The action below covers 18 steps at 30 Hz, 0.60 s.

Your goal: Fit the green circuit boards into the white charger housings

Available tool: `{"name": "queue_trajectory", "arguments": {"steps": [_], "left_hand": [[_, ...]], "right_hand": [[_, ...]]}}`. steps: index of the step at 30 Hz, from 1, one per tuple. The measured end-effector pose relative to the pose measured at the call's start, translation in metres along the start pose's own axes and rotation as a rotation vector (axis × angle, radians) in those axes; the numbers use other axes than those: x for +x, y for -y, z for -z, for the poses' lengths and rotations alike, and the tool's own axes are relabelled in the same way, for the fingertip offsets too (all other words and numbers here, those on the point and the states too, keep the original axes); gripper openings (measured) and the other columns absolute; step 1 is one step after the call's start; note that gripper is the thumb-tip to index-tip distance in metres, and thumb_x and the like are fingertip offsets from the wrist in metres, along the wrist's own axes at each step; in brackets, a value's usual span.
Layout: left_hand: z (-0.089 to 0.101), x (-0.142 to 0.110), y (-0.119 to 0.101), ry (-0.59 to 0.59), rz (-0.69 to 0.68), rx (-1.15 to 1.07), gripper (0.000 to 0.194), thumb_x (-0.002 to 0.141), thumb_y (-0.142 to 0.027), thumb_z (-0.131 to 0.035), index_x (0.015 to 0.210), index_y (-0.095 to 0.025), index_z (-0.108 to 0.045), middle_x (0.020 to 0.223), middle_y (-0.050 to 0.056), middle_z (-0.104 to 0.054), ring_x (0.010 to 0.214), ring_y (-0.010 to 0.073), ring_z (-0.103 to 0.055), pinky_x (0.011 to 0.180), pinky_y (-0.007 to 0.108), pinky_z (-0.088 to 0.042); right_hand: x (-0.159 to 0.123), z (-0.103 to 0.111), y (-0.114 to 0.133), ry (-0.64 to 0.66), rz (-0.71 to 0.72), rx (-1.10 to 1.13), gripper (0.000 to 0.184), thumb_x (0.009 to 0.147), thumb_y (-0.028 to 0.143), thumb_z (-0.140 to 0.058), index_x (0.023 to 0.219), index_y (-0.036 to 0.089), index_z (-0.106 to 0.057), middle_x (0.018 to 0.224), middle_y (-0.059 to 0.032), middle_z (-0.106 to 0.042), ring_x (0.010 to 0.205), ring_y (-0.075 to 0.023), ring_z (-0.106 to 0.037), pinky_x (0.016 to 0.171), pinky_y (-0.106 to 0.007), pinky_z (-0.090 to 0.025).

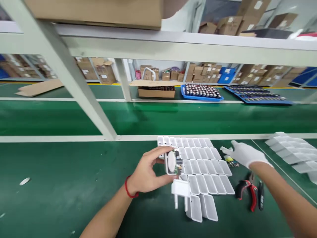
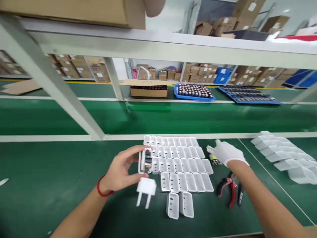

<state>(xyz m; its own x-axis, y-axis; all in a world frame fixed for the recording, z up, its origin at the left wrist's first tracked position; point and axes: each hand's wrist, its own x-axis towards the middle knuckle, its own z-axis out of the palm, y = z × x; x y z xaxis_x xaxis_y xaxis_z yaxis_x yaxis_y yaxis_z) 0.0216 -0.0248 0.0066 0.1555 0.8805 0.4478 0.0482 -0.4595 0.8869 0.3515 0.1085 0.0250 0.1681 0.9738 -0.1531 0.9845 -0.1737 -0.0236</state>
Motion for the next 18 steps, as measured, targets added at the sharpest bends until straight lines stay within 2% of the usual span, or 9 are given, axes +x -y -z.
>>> {"name": "queue_trajectory", "arguments": {"steps": [1,2,4,6,8,11,14,16,18], "left_hand": [[-0.001,0.0,-0.001,0.001,0.006,0.023,0.062,0.067,-0.023,-0.084,0.125,-0.022,-0.063,0.123,0.012,-0.065,0.108,0.0271,-0.065,0.078,0.029,-0.061],[-0.002,0.001,-0.001,0.008,0.02,0.04,0.063,0.066,-0.026,-0.084,0.125,-0.021,-0.063,0.124,0.013,-0.065,0.109,0.0277,-0.064,0.078,0.029,-0.061],[-0.004,0.002,-0.002,0.041,0.053,0.059,0.064,0.065,-0.03,-0.083,0.125,-0.019,-0.063,0.125,0.013,-0.065,0.11,0.0285,-0.064,0.075,0.029,-0.061],[-0.005,0.003,-0.003,0.098,0.084,0.09,0.064,0.064,-0.033,-0.082,0.123,-0.018,-0.063,0.124,0.012,-0.066,0.108,0.0284,-0.065,0.072,0.029,-0.059],[-0.005,0.004,-0.005,0.167,0.1,0.152,0.064,0.063,-0.033,-0.081,0.123,-0.018,-0.062,0.122,0.012,-0.067,0.104,0.0278,-0.066,0.075,0.031,-0.058],[-0.001,0.004,-0.006,0.248,0.098,0.294,0.068,0.061,-0.03,-0.08,0.125,-0.017,-0.059,0.121,0.012,-0.067,0.103,0.0291,-0.066,0.086,0.038,-0.055],[0.008,0.006,-0.003,0.37,0.103,0.412,0.062,0.063,-0.033,-0.08,0.12,-0.017,-0.061,0.115,0.012,-0.069,0.102,0.031,-0.066,0.09,0.042,-0.053],[0.013,0.007,-0.001,0.437,0.129,0.461,0.058,0.062,-0.034,-0.081,0.114,-0.016,-0.063,0.11,0.012,-0.07,0.098,0.0318,-0.067,0.088,0.043,-0.053],[0.014,0.009,0.0,0.417,0.169,0.447,0.057,0.062,-0.035,-0.082,0.112,-0.015,-0.063,0.11,0.012,-0.07,0.098,0.0319,-0.067,0.084,0.042,-0.054]], "right_hand": [[-0.014,0.004,0.006,-0.034,0.066,0.021,0.054,0.092,0.04,-0.059,0.139,0.016,-0.048,0.122,-0.0214,-0.064,0.109,-0.0386,-0.064,0.09,-0.054,-0.055],[-0.029,0.008,0.013,-0.104,0.175,0.063,0.059,0.092,0.038,-0.059,0.145,0.023,-0.039,0.132,-0.017,-0.06,0.118,-0.0365,-0.06,0.096,-0.053,-0.052],[-0.062,0.01,0.032,-0.328,0.779,0.259,0.064,0.09,0.034,-0.06,0.148,0.029,-0.033,0.146,-0.0128,-0.049,0.129,-0.0351,-0.052,0.103,-0.055,-0.049],[-0.091,0.01,0.056,-0.356,1.204,0.295,0.06,0.092,0.026,-0.055,0.147,0.032,-0.034,0.152,-0.0114,-0.041,0.134,-0.0332,-0.048,0.101,-0.053,-0.051],[-0.111,0.009,0.08,-0.334,1.396,0.341,0.053,0.092,0.02,-0.05,0.142,0.034,-0.04,0.147,-0.0098,-0.047,0.127,-0.0291,-0.055,0.094,-0.045,-0.058],[-0.119,0.008,0.1,-0.343,1.482,0.365,0.042,0.092,0.014,-0.045,0.127,0.034,-0.055,0.126,-0.0067,-0.064,0.104,-0.0248,-0.069,0.076,-0.036,-0.063],[-0.111,0.002,0.093,-0.342,1.489,0.454,0.035,0.092,0.015,-0.046,0.117,0.035,-0.062,0.103,-0.0041,-0.072,0.079,-0.023,-0.072,0.06,-0.034,-0.061],[-0.103,-0.005,0.081,-0.26,1.384,0.684,0.034,0.093,0.022,-0.052,0.121,0.039,-0.061,0.098,-0.002,-0.073,0.077,-0.0237,-0.071,0.064,-0.036,-0.061],[-0.096,-0.013,0.073,-0.163,1.21,0.918,0.04,0.095,0.03,-0.052,0.133,0.043,-0.052,0.102,-0.0025,-0.072,0.086,-0.0266,-0.072,0.072,-0.042,-0.061]]}}
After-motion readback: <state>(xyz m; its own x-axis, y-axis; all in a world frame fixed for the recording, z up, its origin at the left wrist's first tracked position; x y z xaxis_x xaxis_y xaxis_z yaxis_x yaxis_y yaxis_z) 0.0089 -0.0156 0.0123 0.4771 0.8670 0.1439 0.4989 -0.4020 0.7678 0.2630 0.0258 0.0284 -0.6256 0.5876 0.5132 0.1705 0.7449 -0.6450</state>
